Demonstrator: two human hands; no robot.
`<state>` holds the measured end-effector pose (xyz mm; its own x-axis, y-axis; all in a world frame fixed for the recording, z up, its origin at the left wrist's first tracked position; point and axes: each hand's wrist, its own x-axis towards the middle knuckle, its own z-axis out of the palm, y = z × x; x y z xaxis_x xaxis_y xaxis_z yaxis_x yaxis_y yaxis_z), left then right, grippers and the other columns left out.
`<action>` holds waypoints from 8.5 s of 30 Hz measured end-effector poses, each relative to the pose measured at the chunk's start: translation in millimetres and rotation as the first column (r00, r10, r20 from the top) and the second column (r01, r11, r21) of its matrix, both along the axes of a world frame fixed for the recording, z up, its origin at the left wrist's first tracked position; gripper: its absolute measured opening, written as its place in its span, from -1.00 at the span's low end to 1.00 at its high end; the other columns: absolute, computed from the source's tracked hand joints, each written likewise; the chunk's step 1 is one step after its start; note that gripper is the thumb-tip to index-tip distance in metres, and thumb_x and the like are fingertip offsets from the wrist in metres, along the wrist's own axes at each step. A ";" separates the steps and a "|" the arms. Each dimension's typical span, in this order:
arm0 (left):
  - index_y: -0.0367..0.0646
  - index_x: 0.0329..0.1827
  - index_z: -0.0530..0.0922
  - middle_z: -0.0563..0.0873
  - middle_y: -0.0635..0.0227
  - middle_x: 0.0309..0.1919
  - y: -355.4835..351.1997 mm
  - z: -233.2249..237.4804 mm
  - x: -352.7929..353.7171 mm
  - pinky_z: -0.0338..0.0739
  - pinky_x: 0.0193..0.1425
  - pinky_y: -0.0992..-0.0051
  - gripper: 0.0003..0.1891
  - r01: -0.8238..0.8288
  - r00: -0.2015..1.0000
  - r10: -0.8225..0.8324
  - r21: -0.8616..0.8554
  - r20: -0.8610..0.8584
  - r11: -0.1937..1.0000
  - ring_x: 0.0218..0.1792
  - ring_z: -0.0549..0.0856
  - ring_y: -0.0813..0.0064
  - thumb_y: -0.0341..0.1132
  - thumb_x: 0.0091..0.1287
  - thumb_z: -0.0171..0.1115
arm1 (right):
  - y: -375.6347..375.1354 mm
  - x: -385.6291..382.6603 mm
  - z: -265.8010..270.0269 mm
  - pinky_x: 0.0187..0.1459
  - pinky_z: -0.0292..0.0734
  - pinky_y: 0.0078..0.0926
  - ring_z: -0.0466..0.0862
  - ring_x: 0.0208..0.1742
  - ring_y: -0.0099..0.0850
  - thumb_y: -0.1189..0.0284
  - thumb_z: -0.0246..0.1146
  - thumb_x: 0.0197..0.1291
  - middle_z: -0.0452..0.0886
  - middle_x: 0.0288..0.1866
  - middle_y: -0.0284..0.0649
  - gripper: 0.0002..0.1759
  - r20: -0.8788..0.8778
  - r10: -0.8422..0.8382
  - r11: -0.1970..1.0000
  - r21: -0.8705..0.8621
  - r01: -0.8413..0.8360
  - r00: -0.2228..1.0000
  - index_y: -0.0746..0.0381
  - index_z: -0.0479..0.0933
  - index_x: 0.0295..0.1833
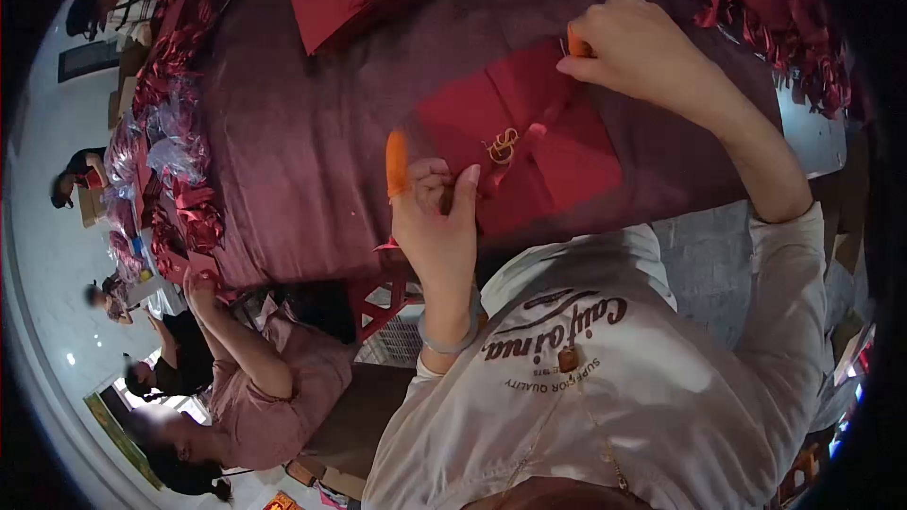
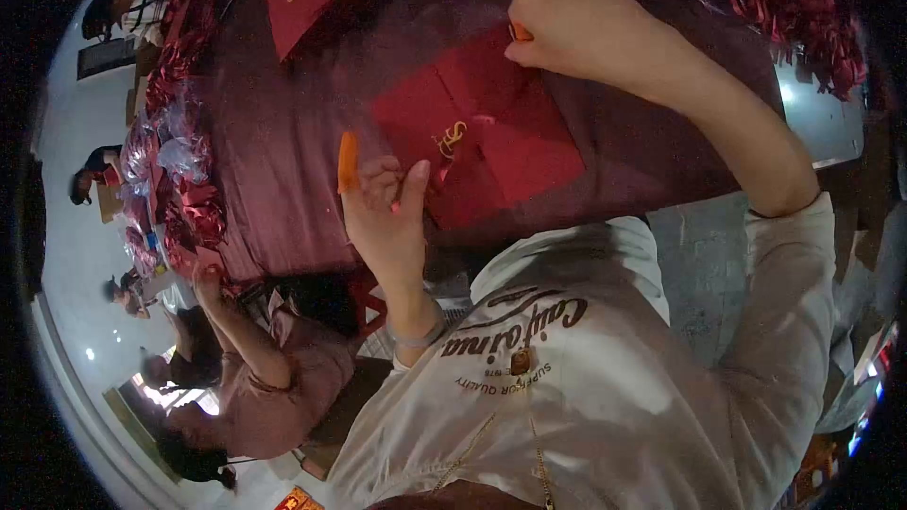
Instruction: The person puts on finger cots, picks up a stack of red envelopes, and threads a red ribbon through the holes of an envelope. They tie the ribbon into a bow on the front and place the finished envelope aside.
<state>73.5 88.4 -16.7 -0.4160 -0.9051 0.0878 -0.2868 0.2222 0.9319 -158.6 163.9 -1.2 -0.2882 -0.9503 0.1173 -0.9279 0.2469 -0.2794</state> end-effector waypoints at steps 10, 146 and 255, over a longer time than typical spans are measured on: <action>-0.28 0.22 0.37 0.58 0.37 -0.20 1.2 4.4 18.0 0.51 -0.17 0.68 -0.45 -0.041 0.957 0.134 0.339 -0.258 0.940 -0.27 0.56 0.66 -0.61 0.12 0.31 | -9.4 2.8 0.1 -0.29 0.54 -0.40 0.68 -0.34 -0.32 0.26 0.23 0.17 0.65 -0.39 -0.13 -0.71 0.553 -0.047 0.989 -0.093 0.117 0.832 0.31 0.58 -0.27; -0.27 0.34 0.17 0.58 0.11 0.05 0.7 -9.6 34.3 0.48 -0.11 0.65 -0.31 0.214 0.886 -0.003 0.403 -0.464 0.890 -0.20 0.56 0.62 -0.69 0.12 0.23 | -22.3 91.1 -25.4 -0.21 0.50 -0.45 0.58 -0.27 -0.26 0.51 0.29 0.00 0.52 -0.26 -0.15 -0.79 0.476 0.411 0.891 -0.390 -0.232 0.777 0.35 0.49 -0.22; -0.17 0.04 0.53 0.69 0.50 -0.25 11.3 -32.4 80.7 0.22 0.17 0.34 -0.54 -0.038 0.956 0.198 -0.582 0.215 0.812 0.03 0.52 0.36 -0.41 0.03 0.42 | -20.5 72.7 -20.7 -0.36 0.28 -0.74 0.31 -0.38 -0.68 0.49 0.28 -0.03 0.30 -0.34 -0.49 -0.38 0.671 0.438 0.873 -0.159 -0.461 0.598 0.06 0.41 0.25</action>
<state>154.2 99.7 -49.0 -0.3893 -0.7697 0.5060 -0.5527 0.6347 0.5401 -85.9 143.4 -21.9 0.1893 -0.9810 0.0427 -0.4853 -0.1313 -0.8645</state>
